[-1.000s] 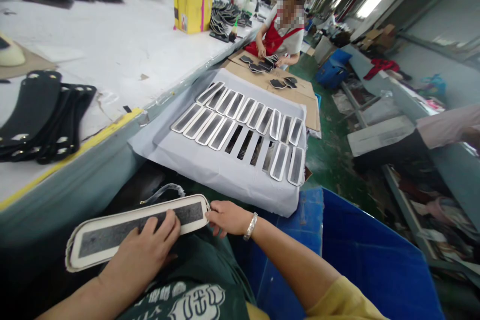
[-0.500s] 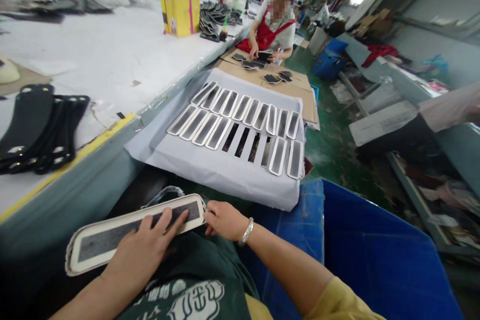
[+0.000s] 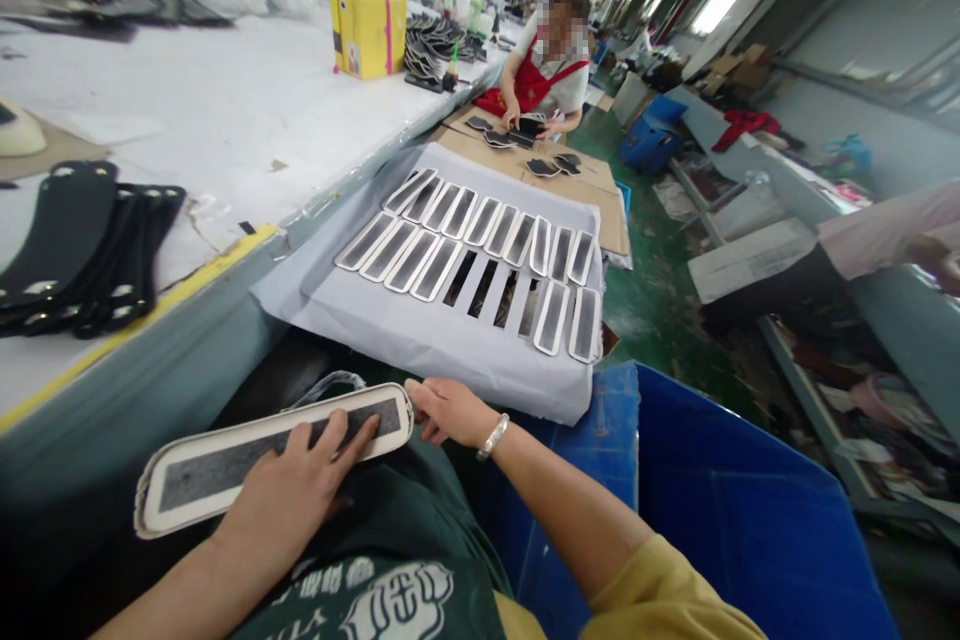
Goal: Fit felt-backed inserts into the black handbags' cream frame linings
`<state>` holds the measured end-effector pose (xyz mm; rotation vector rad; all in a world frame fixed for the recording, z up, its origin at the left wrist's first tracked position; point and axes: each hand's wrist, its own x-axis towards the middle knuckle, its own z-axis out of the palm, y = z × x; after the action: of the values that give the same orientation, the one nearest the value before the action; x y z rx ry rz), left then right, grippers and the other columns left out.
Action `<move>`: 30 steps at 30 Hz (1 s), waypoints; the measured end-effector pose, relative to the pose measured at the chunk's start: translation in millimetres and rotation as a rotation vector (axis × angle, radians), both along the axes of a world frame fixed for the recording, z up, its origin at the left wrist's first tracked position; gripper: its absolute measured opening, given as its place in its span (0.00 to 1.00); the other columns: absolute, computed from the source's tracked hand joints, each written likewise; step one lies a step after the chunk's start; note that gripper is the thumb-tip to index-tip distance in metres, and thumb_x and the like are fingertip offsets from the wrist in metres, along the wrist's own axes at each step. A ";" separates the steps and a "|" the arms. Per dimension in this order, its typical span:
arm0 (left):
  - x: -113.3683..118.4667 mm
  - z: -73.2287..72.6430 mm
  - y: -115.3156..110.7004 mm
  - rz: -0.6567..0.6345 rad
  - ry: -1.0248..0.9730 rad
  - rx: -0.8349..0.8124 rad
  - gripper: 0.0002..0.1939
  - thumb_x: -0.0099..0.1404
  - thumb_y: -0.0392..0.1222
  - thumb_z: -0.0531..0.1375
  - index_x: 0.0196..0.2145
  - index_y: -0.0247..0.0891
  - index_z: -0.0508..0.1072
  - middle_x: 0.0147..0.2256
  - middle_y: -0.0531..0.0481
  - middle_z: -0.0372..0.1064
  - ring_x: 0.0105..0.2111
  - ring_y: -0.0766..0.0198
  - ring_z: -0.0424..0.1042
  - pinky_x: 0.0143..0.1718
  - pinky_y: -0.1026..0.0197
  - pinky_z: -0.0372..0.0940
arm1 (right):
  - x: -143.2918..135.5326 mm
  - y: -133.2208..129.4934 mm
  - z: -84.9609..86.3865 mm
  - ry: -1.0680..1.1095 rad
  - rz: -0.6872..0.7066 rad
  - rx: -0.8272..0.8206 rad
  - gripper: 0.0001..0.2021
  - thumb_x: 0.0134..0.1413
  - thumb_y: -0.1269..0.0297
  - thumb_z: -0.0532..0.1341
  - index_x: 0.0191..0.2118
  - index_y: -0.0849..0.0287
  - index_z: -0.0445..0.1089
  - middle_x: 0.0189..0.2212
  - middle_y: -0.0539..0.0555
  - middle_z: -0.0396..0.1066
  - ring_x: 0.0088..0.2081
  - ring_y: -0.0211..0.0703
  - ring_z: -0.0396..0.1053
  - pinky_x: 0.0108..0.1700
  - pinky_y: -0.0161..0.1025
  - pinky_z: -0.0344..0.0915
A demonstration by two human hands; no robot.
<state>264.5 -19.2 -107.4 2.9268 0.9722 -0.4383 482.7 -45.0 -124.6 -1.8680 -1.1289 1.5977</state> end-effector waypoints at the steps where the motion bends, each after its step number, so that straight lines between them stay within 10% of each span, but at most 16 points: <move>1: 0.0 0.1 0.0 0.002 -0.005 -0.001 0.43 0.54 0.47 0.65 0.62 0.53 0.48 0.55 0.41 0.55 0.42 0.48 0.61 0.29 0.51 0.68 | -0.1 5.8 2.7 -0.086 0.076 0.005 0.23 0.55 0.40 0.51 0.30 0.59 0.59 0.22 0.50 0.68 0.22 0.38 0.70 0.21 0.31 0.66; 8: 1.2 5.7 0.8 0.044 -0.016 -0.047 0.42 0.53 0.46 0.66 0.62 0.54 0.50 0.54 0.40 0.54 0.43 0.47 0.62 0.29 0.50 0.68 | -4.9 27.4 18.6 -0.352 0.532 -0.013 0.18 0.63 0.53 0.47 0.26 0.59 0.60 0.15 0.48 0.66 0.17 0.34 0.66 0.23 0.30 0.61; 24: -4.6 3.8 3.8 0.039 -0.050 -0.020 0.39 0.55 0.46 0.64 0.62 0.51 0.51 0.54 0.38 0.54 0.42 0.46 0.62 0.28 0.50 0.66 | -8.2 10.6 5.9 -0.203 0.277 0.057 0.18 0.63 0.51 0.42 0.32 0.57 0.59 0.20 0.48 0.67 0.24 0.38 0.70 0.27 0.33 0.66; 30: -6.6 1.4 2.7 0.042 -0.058 0.000 0.41 0.55 0.50 0.64 0.62 0.50 0.50 0.56 0.38 0.54 0.42 0.46 0.61 0.32 0.48 0.63 | -11.5 12.7 9.1 -0.350 0.297 0.018 0.05 0.52 0.65 0.54 0.28 0.58 0.59 0.18 0.48 0.70 0.24 0.38 0.71 0.27 0.31 0.64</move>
<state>257.8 -16.6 -105.9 2.8957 1.0237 -0.3489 471.3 -32.3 -115.5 -2.1007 -1.6287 1.4302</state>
